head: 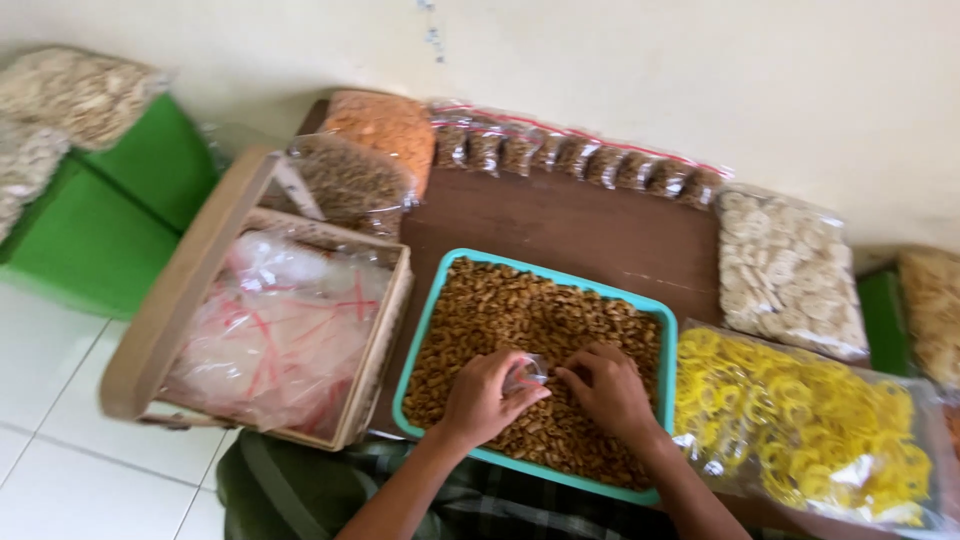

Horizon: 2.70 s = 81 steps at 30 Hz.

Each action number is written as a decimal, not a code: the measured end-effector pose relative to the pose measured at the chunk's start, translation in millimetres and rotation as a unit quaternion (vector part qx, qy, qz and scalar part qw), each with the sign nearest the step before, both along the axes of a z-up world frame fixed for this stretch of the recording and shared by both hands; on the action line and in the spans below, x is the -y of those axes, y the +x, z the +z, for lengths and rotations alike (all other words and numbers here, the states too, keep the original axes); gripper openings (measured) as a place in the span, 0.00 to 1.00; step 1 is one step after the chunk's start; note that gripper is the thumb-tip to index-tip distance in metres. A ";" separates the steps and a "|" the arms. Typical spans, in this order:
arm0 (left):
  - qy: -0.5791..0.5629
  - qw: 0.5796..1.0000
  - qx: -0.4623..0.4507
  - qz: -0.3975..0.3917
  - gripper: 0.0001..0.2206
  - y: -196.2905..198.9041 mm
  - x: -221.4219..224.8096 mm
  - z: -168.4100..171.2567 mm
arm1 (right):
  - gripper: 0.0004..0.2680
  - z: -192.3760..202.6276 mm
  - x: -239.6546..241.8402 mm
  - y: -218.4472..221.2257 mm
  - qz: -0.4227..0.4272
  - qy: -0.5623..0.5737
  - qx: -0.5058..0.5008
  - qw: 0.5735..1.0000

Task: Manually portioning small fried snacks from a large tray into individual plastic bags and organizing them into rows.

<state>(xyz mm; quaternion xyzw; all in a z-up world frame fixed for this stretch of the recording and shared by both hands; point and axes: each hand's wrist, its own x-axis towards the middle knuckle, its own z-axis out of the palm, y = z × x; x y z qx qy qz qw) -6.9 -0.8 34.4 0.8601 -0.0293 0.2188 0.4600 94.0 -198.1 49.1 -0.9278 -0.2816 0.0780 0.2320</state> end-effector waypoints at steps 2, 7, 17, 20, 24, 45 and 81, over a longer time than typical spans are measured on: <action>0.003 1.000 0.016 0.000 0.18 1.1 -2.7 1.5 | 0.08 0.5 -1.5 1.0 -0.007 -0.002 -0.013 1.000; 0.015 1.000 0.006 -0.015 0.18 2.9 -1.7 -3.2 | 0.07 19.0 -2.9 -4.5 -0.021 0.015 -0.024 0.999; -0.044 0.999 0.001 -0.019 0.13 -10.2 5.6 -10.2 | 0.10 -28.3 50.0 -15.5 -0.026 0.034 0.012 0.999; -0.045 0.998 0.044 0.018 0.18 16.7 -2.0 -26.4 | 0.07 -24.5 45.3 13.7 0.007 0.050 0.085 0.995; -0.031 0.998 -0.061 0.000 0.16 0.9 2.1 -24.1 | 0.08 -28.4 47.8 2.7 -0.041 0.003 0.011 0.999; -0.043 0.995 -0.087 -0.005 0.16 6.0 -1.8 -12.0 | 0.17 -4.6 -11.6 24.8 -0.024 0.065 0.027 0.997; 0.047 0.998 0.042 -0.020 0.10 53.8 10.3 -98.7 | 0.01 43.7 -23.9 2.8 0.034 0.350 -0.149 0.924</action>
